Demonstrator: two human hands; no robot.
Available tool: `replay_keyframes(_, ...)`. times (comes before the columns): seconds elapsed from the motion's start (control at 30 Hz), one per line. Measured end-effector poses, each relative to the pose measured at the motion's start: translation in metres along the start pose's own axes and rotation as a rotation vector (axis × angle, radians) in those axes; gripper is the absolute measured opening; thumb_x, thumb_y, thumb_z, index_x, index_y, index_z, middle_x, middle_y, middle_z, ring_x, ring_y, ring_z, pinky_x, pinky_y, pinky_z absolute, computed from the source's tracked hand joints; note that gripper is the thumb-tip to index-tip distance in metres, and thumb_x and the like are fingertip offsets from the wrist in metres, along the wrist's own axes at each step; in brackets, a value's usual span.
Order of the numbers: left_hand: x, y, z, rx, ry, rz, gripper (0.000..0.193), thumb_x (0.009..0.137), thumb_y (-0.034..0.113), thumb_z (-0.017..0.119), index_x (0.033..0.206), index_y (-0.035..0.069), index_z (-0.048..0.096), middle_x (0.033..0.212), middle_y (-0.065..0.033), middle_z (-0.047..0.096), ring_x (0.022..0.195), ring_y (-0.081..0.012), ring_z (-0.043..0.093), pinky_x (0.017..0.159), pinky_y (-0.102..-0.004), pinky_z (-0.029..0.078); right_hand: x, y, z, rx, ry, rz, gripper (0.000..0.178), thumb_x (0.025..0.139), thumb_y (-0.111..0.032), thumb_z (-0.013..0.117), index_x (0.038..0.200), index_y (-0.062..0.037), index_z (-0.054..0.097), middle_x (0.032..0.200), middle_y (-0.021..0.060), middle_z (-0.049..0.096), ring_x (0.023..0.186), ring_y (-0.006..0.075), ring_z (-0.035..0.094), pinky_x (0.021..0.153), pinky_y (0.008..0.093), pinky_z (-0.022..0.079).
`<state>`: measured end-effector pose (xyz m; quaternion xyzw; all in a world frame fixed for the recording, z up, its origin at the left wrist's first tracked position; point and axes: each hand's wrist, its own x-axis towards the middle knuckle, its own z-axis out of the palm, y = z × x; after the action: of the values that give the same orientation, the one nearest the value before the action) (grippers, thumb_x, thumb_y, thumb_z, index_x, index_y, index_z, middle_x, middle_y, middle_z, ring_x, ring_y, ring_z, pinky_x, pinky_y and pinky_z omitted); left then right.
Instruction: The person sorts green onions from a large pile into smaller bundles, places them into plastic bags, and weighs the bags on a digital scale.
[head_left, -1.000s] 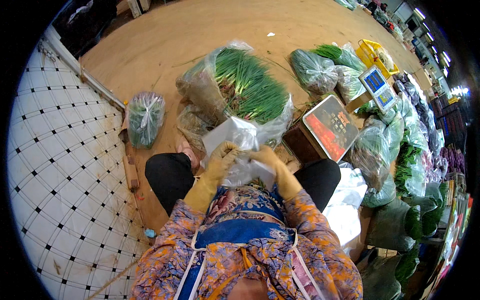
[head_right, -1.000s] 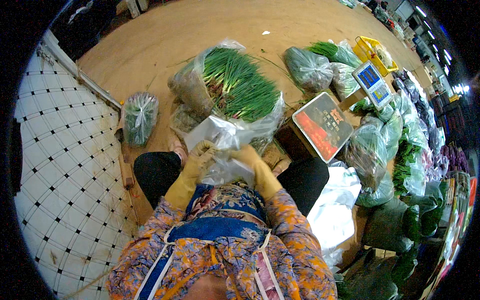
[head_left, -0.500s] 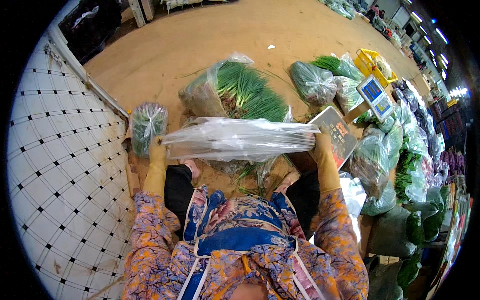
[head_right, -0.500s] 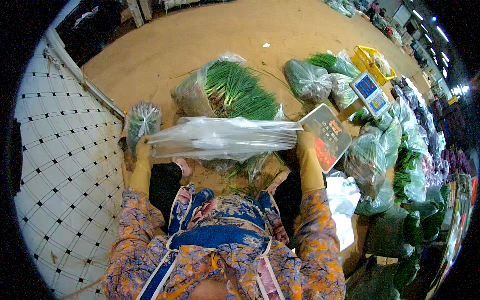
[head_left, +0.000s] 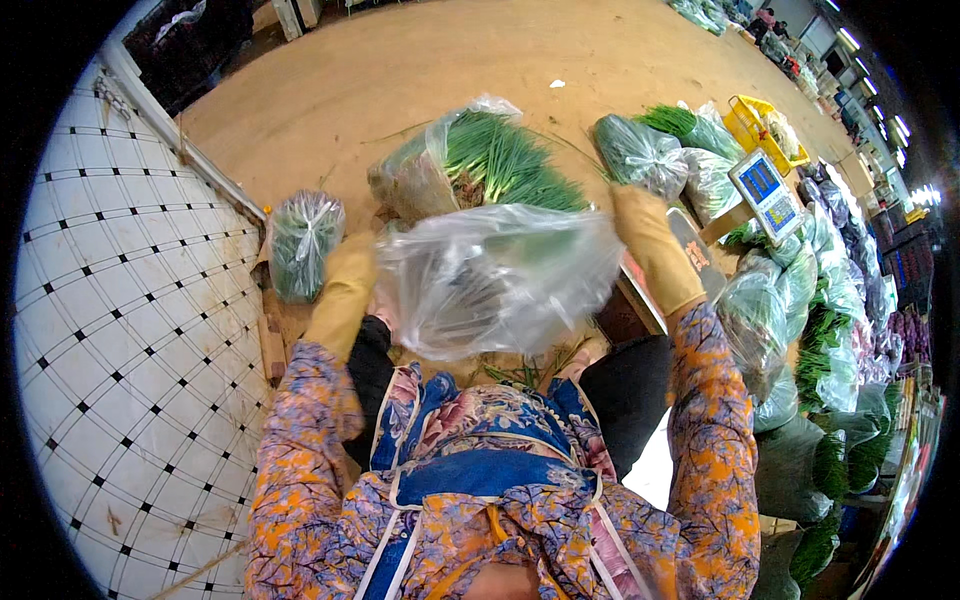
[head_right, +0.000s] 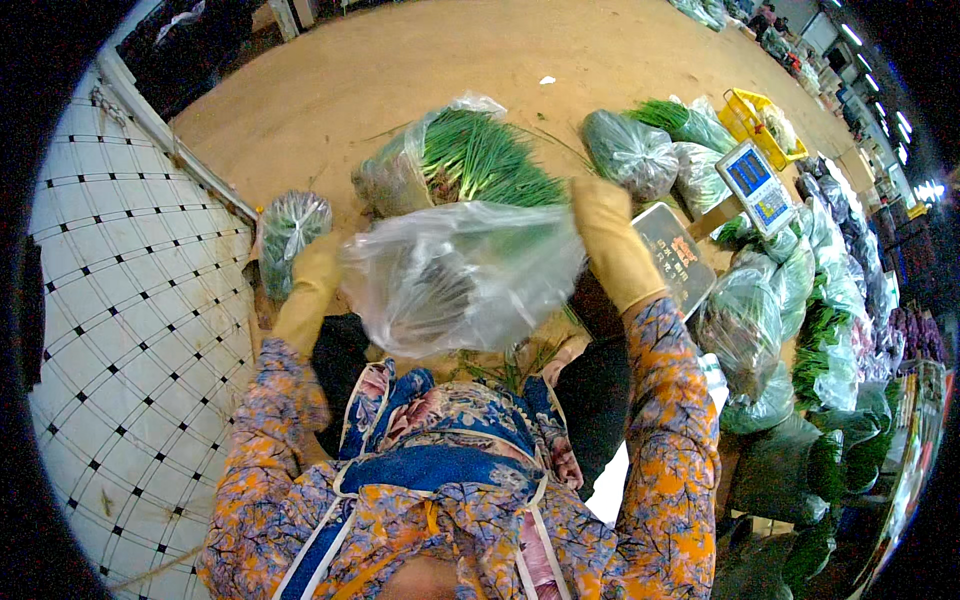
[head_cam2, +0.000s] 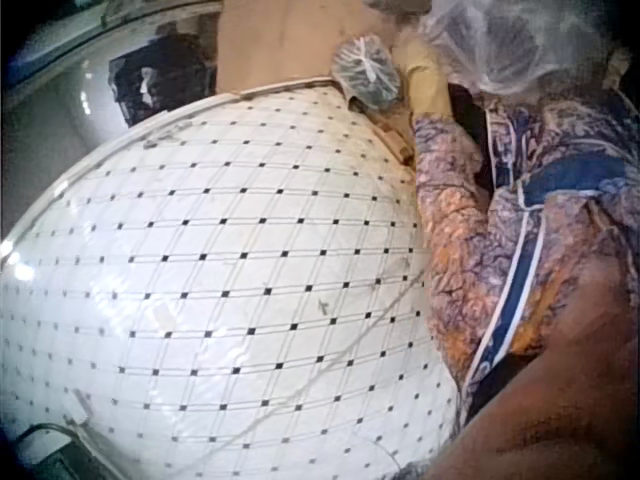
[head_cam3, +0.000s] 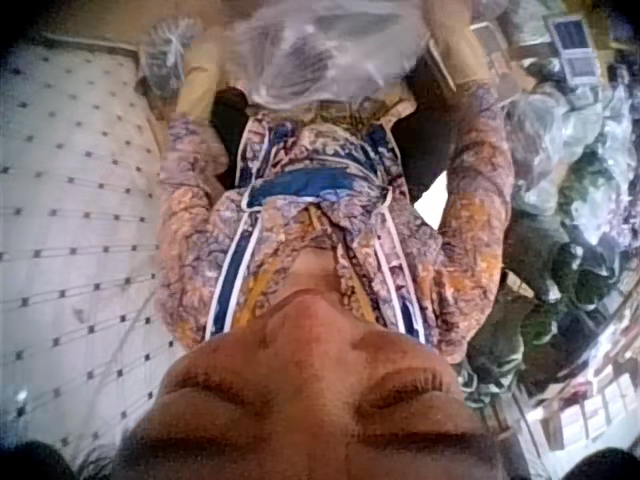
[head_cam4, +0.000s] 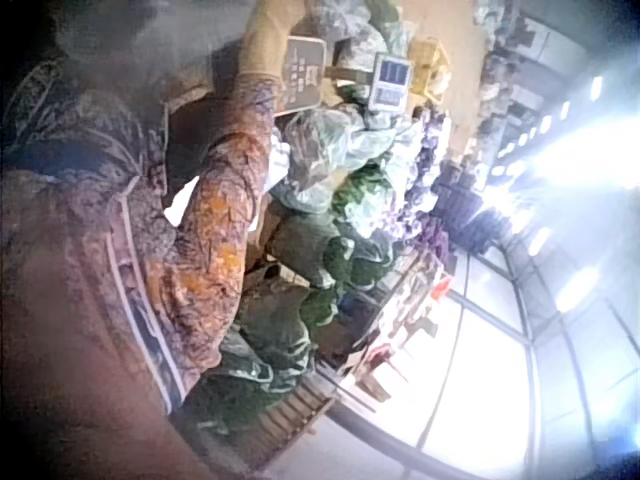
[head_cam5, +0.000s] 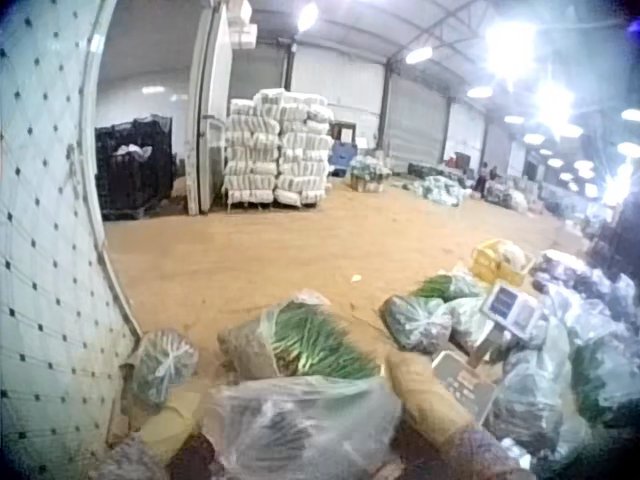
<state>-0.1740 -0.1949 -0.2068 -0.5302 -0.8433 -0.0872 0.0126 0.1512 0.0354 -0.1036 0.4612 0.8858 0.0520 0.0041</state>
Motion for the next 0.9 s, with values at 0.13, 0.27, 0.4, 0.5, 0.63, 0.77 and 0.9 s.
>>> replay_keyframes(0.13, -0.041, -0.001, -0.049, 0.182, -0.167, 0.139, 0.020, 0.069, 0.017, 0.057, 0.081, 0.001, 0.059, 0.075, -0.0192, 0.058, 0.071, -0.0354, 0.057, 0.065, -0.0394, 0.045, -0.006, -0.057, -0.020, 0.086, 0.353, -0.288, 0.045, 0.059, -0.008, 0.067, 0.101, -0.0061, 0.051, 0.109, 0.0171, 0.050, 0.097, 0.0305, 0.052, 0.082, 0.0396, 0.042)
replay_keyframes(0.27, -0.057, 0.049, -0.055, -1.045, -0.153, 0.272, 0.020, 0.076, 0.020, 0.054, 0.074, 0.002, 0.061, 0.076, -0.0125, 0.059, 0.064, -0.0221, 0.055, 0.060, -0.0300, 0.044, -0.061, -0.149, 0.048, 0.530, 0.285, -0.683, 0.024, 0.068, -0.004, 0.053, 0.091, -0.0072, 0.057, 0.080, 0.0114, 0.058, 0.076, 0.0248, 0.056, 0.065, 0.0342, 0.045)
replay_keyframes(0.4, -0.031, 0.048, -0.043, -2.324, 0.012, -0.347, 0.033, 0.082, 0.020, 0.053, 0.110, 0.004, 0.048, 0.094, -0.0068, 0.055, 0.061, -0.0098, 0.047, 0.057, -0.0226, 0.042, -0.130, -0.199, 0.158, 0.385, -0.728, -0.646, 0.029, 0.077, -0.008, 0.046, 0.104, -0.0082, 0.056, 0.096, 0.0119, 0.059, 0.090, 0.0234, 0.056, 0.077, 0.0321, 0.045)
replay_keyframes(0.5, -0.015, -0.004, 0.000, -1.925, 0.167, -0.414, 0.045, 0.081, 0.013, 0.054, 0.122, 0.007, 0.037, 0.098, -0.0073, 0.054, 0.064, -0.0101, 0.049, 0.058, -0.0220, 0.043, -0.116, -0.181, 0.138, 0.793, -0.708, -0.674, 0.028, 0.083, -0.013, 0.044, 0.107, -0.0090, 0.057, 0.101, 0.0103, 0.060, 0.092, 0.0193, 0.057, 0.077, 0.0316, 0.045)
replay_keyframes(0.63, 0.002, -0.036, 0.000, -1.655, 0.416, -0.577, 0.056, 0.080, 0.005, 0.052, 0.130, 0.009, 0.025, 0.106, -0.0083, 0.051, 0.069, -0.0112, 0.053, 0.060, -0.0235, 0.045, 0.008, -0.132, 0.058, 1.243, -0.490, 0.174, 0.029, 0.080, -0.025, 0.052, 0.099, -0.0054, 0.058, 0.101, 0.0121, 0.059, 0.091, 0.0237, 0.056, 0.081, 0.0306, 0.043)
replay_keyframes(0.77, 0.038, -0.029, 0.035, -1.417, 0.637, -0.529, 0.047, 0.080, 0.003, 0.047, 0.125, 0.006, 0.033, 0.106, -0.0109, 0.052, 0.076, -0.0169, 0.056, 0.062, -0.0290, 0.046, 0.109, -0.118, 0.153, 0.854, -0.135, 0.275, 0.064, 0.069, -0.038, 0.061, 0.113, 0.0052, 0.044, 0.100, 0.0250, 0.055, 0.091, 0.0317, 0.056, 0.079, 0.0361, 0.044)
replay_keyframes(0.9, 0.059, -0.046, 0.113, -0.686, 0.355, -0.275, 0.026, 0.082, 0.007, 0.046, 0.107, 0.004, 0.052, 0.089, -0.0120, 0.059, 0.072, -0.0189, 0.056, 0.063, -0.0294, 0.044, 0.146, -0.170, 0.177, 0.674, -0.379, 0.383, 0.088, 0.066, -0.045, 0.064, 0.126, 0.0068, 0.025, 0.105, 0.0252, 0.052, 0.100, 0.0333, 0.051, 0.084, 0.0359, 0.042)
